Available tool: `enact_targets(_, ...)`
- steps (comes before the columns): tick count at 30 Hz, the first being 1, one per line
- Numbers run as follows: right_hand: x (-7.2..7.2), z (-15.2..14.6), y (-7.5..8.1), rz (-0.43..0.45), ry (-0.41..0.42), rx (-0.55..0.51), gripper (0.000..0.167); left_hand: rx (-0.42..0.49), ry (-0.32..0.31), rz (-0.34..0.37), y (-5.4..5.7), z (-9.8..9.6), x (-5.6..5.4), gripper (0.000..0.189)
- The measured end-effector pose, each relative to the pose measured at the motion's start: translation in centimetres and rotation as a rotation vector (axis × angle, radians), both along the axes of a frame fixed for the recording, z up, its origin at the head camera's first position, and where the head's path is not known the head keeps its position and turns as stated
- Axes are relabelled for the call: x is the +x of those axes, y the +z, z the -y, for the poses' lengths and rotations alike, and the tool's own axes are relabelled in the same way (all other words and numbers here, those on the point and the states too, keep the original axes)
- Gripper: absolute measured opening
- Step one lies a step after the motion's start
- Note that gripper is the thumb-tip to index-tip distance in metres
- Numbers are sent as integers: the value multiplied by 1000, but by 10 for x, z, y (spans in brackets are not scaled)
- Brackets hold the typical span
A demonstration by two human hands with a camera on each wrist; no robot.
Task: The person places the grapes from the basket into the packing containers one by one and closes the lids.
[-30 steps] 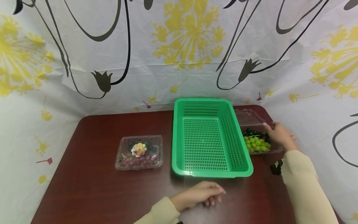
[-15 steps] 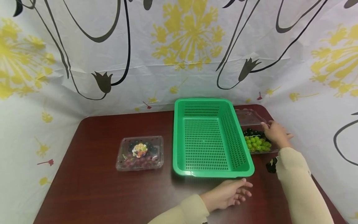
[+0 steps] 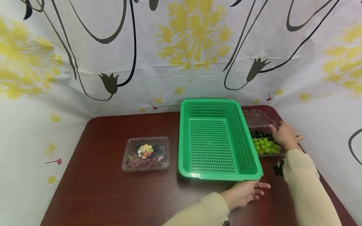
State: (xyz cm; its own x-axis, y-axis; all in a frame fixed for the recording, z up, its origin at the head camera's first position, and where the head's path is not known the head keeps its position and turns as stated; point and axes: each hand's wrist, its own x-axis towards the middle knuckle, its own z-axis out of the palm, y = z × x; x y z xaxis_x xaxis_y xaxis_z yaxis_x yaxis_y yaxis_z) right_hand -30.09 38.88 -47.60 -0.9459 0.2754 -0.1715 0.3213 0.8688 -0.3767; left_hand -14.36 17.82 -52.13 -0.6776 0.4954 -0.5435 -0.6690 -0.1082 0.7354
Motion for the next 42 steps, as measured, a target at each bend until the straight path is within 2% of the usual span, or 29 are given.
enact_targets(3, 1, -3, -1, -15, -10, -42, 87, -2, -33, -18, -2, -3, -2, 32)
enact_targets(6, 0, -4, -4, -8, -7, -90, 87, 35, -71, -26, -5, -4, -4, 38)
enact_targets(9, 0, -6, -7, -1, 1, -126, 85, 75, -112, -42, -8, -5, -6, 38)
enact_targets(12, -1, -7, -11, -3, -4, -131, 82, 66, -128, -40, -9, -6, -8, 36)
enact_targets(18, -4, -2, -16, -28, -33, -78, 78, 5, -110, -15, -12, -11, -12, 40)
enact_targets(25, -6, 0, -24, -52, -88, -75, 81, 8, -98, -4, -17, -14, -12, 39)
enact_targets(36, -13, -3, -24, 66, -152, -78, 86, 2, -72, -11, -32, -17, -13, 37)
enact_targets(42, -14, -4, -20, 113, -177, -100, 82, 14, -75, -15, -32, -16, -13, 36)
